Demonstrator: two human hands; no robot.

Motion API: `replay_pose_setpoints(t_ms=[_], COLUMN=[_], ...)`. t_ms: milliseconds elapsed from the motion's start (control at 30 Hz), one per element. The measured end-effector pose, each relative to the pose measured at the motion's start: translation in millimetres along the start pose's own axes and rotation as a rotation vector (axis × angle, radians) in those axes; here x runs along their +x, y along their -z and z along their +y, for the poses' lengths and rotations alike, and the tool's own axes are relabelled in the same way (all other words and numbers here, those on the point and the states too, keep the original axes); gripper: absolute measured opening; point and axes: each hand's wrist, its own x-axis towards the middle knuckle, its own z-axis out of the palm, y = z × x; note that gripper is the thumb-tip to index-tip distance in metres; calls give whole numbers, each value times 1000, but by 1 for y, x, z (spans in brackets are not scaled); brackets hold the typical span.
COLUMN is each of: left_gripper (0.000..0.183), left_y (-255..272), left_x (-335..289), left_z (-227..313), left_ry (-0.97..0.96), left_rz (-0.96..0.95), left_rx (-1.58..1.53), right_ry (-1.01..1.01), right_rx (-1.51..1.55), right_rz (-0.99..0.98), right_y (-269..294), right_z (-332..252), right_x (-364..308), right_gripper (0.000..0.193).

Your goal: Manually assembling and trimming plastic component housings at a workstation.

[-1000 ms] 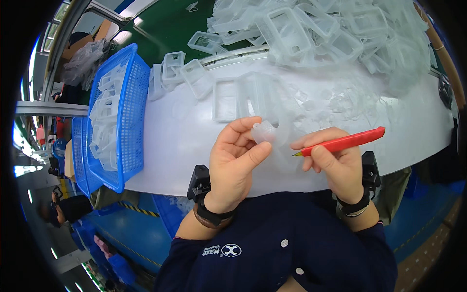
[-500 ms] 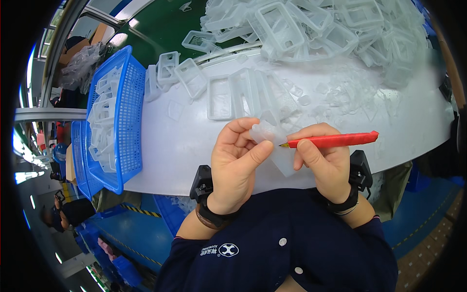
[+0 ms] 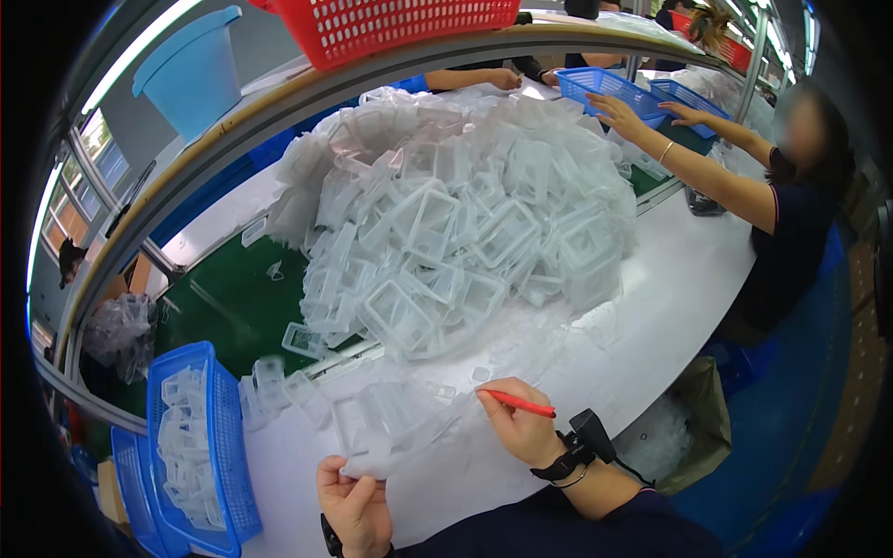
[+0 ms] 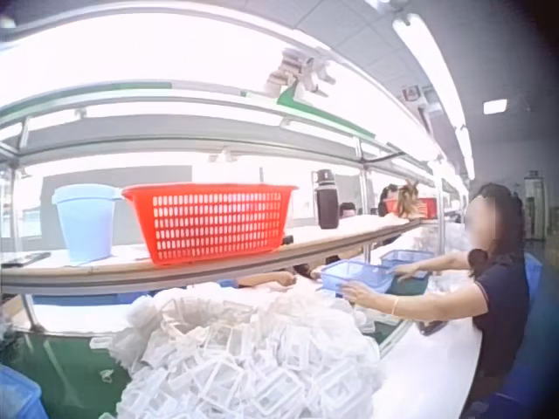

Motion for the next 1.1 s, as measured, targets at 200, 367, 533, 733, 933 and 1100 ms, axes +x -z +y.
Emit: replay_pose_setpoints(t_ms=[200,367,533,733,933,1100], left_gripper=[40,31,28,24,27,32], left_y=[33,20,35,9,12,29], left_x=[1,3,2,7,25,9], left_z=[29,37,22,14,3,9], left_ry=[-204,-286,-203,-102,-17,-35], left_rz=[-207,-211,-116,-177,-164,0], left_rx=[-80,19,123,-17,-28,122], right_ry=[-5,150,-50,-597,-624,-646], right_rx=[-128,-520,56,1038,1163,1146], right_rz=[211,-178,-335,-985,-658,-720], right_y=[38,43,23,-13,-18,-30], right_z=[24,30,-6,-19,-18,-19], right_x=[36,35,27,5,0,-2], right_gripper=[8,12,11,16,15,16])
